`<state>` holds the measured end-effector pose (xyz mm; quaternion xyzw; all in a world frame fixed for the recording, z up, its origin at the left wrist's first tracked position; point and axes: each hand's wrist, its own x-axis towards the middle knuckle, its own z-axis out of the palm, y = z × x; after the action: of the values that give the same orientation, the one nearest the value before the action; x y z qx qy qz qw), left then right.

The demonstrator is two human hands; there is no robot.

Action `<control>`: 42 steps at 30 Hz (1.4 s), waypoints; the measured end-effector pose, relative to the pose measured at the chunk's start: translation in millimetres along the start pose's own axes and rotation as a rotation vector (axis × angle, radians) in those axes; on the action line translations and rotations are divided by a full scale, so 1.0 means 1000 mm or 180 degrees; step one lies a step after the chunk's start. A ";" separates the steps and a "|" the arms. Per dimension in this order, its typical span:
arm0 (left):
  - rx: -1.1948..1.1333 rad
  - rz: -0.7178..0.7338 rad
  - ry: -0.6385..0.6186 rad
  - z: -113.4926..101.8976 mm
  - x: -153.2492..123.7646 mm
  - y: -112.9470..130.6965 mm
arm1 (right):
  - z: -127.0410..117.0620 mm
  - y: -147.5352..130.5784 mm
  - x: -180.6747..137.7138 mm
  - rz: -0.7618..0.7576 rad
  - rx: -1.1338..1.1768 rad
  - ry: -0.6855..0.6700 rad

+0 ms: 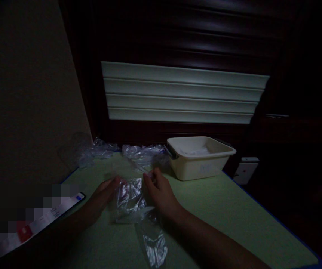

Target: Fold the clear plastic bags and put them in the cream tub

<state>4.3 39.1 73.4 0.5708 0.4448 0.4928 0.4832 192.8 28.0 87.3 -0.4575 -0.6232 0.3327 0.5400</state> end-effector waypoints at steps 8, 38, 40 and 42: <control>0.0386 -0.0060 0.0287 0.001 0.003 0.007 | -0.003 0.002 -0.001 -0.0107 -0.0202 -0.0119; 0.0239 -0.0111 -0.0135 -0.001 0.004 0.003 | -0.029 0.005 0.025 -0.0589 -0.0596 0.0466; 0.0170 -0.0164 -0.0143 -0.003 0.003 0.005 | -0.031 0.007 0.027 -0.0609 -0.0612 0.0494; 0.0099 -0.0228 -0.0134 -0.003 0.003 0.009 | -0.034 0.009 0.029 -0.0608 -0.0622 0.0508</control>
<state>1.5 40.9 82.4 0.5722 0.4623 0.4561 0.5009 227.7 55.9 96.1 -0.4715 -0.6484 0.1803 0.5699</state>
